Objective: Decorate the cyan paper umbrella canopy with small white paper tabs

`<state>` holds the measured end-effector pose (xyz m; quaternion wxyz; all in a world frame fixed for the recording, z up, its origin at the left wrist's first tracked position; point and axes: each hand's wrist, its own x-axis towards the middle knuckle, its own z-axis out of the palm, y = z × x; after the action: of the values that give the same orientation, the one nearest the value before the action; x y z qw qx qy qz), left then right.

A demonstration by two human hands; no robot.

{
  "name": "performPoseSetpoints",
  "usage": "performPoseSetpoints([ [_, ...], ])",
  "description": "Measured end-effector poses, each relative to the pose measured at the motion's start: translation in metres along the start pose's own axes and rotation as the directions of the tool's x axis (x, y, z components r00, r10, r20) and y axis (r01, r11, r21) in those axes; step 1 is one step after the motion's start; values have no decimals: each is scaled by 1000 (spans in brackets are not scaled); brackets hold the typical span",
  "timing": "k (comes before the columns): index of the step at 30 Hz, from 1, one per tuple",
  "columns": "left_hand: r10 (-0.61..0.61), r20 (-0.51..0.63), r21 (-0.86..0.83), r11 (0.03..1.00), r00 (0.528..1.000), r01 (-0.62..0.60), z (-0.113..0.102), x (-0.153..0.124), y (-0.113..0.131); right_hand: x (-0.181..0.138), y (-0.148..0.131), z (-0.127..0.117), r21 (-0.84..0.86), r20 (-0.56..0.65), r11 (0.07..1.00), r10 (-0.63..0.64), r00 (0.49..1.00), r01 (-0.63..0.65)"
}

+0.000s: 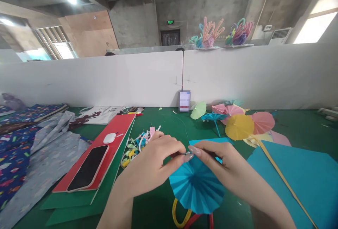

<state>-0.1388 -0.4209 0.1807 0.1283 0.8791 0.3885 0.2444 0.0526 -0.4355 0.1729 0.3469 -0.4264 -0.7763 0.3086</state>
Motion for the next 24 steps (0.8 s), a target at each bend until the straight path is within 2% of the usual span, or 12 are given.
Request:
performPoseSetpoints([
  [5,-56,-18,-121,991,998,54,12,-10,-3,-11,4,2,28,35,998,57,998,-58],
  [8,-113,-2,-239,965,994,109,33,-16,-10,-19,15,11,-10,25,997,82,996,-82],
  [12,-92,79,-341,933,993,114,66,-17,-28,-23,43,28,-35,59,994,101,993,-99],
  [17,-76,180,-369,919,981,139,94,-16,-46,-24,77,43,-8,144,995,103,984,-103],
  [24,-136,232,-340,916,963,212,114,-20,-61,-23,102,55,89,223,986,118,968,-140],
])
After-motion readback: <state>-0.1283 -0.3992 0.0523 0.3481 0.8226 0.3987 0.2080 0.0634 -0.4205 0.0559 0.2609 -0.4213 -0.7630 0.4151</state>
